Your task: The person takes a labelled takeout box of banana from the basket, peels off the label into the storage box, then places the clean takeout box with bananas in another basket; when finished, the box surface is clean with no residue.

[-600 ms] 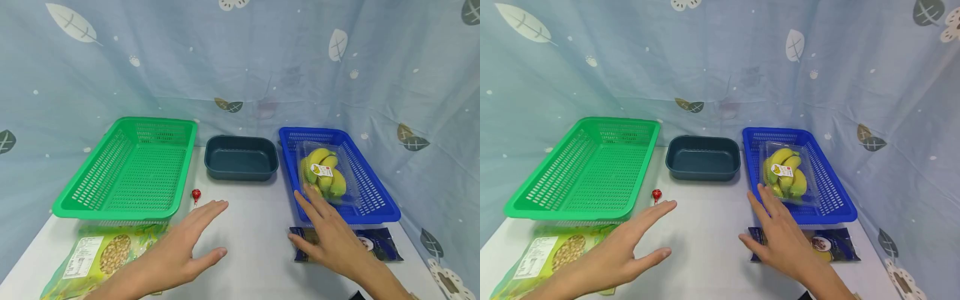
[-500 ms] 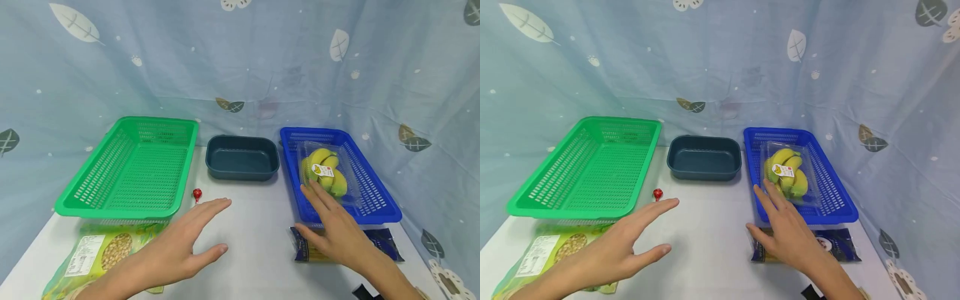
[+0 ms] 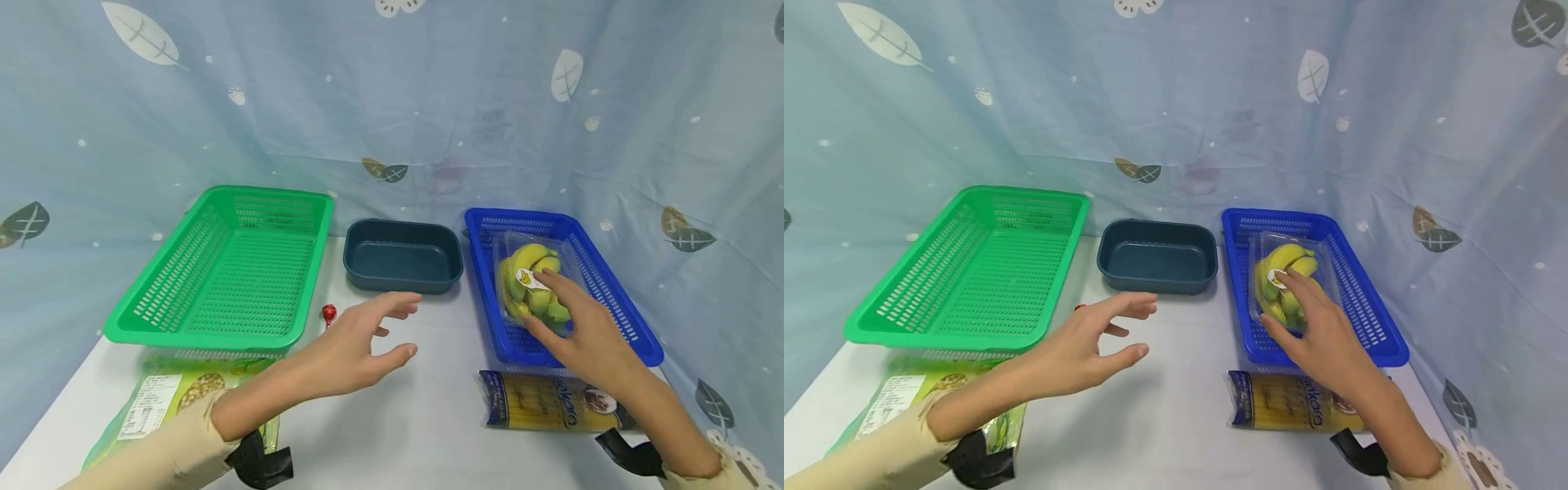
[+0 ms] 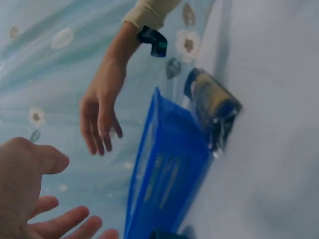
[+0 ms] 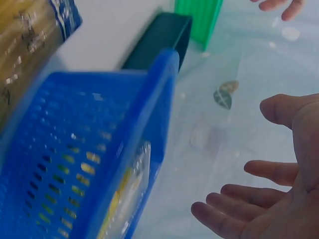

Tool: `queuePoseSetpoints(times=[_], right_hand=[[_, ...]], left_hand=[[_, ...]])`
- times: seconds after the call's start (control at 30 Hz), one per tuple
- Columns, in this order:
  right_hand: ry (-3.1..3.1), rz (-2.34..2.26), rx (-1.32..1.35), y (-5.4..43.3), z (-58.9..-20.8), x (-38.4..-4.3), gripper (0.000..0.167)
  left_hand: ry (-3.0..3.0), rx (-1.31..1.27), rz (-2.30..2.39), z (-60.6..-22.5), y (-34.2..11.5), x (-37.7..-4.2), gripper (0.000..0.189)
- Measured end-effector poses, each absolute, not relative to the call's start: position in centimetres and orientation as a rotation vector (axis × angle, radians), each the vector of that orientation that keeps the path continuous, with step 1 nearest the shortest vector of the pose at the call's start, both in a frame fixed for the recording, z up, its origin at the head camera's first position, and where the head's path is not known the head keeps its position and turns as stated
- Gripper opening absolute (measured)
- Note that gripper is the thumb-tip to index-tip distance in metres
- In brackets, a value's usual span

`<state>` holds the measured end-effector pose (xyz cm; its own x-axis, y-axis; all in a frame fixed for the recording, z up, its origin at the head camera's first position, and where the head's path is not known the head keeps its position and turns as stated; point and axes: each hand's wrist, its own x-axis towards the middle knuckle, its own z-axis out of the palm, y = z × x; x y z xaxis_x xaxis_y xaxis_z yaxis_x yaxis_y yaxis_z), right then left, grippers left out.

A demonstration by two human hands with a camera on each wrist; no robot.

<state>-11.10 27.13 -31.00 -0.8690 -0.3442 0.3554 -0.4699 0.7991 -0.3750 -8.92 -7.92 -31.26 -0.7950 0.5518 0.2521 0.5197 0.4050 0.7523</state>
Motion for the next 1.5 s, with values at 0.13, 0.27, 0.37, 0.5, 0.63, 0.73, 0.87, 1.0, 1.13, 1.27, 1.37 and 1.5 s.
queuePoseSetpoints(times=[0.13,0.27,0.37,0.5,0.63,0.73,0.87,1.0,1.13,1.27,1.37,1.5], right_hand=[[-2.708,0.683,0.577,28.1,-30.6,-11.9,0.064],[-2.720,0.683,0.524,29.1,-30.3,-12.9,0.063],[-2.737,0.683,0.488,29.9,-30.1,-13.8,0.062],[-2.757,0.677,0.451,30.9,-30.0,-14.8,0.061],[-2.780,0.665,0.416,31.9,-30.0,-15.9,0.062],[-2.807,0.673,0.374,32.6,-30.0,-16.7,0.062],[-2.867,0.698,0.308,33.6,-29.7,-17.8,0.063],[-2.922,0.720,0.248,34.6,-29.5,-19.1,0.066],[-2.970,0.733,0.186,35.3,-29.6,-20.4,0.068],[-3.017,0.711,0.131,36.2,-29.9,-21.8,0.071],[-3.044,0.686,0.114,36.7,-30.2,-22.8,0.072],[-3.087,0.672,0.103,37.1,-30.9,-24.1,0.075]], left_hand=[[2.561,0.940,1.494,-31.5,-5.9,-9.6,0.057],[2.469,0.836,1.576,-32.1,-4.0,-10.3,0.058],[2.395,0.770,1.639,-32.8,-2.8,-10.9,0.059],[2.363,0.703,1.692,-33.4,-1.8,-11.6,0.059],[2.371,0.636,1.713,-33.8,-1.1,-12.4,0.061],[2.356,0.594,1.729,-34.1,-0.6,-13.0,0.062],[2.318,0.537,1.744,-34.8,0.3,-13.7,0.065],[2.263,0.488,1.768,-35.8,1.4,-14.1,0.066],[2.160,0.409,1.828,-36.4,2.4,-14.4,0.070],[2.022,0.276,1.933,-36.7,3.5,-14.7,0.072],[1.953,0.174,1.994,-36.8,4.4,-15.0,0.070],[1.939,0.097,2.019,-37.0,5.5,-15.1,0.070]])
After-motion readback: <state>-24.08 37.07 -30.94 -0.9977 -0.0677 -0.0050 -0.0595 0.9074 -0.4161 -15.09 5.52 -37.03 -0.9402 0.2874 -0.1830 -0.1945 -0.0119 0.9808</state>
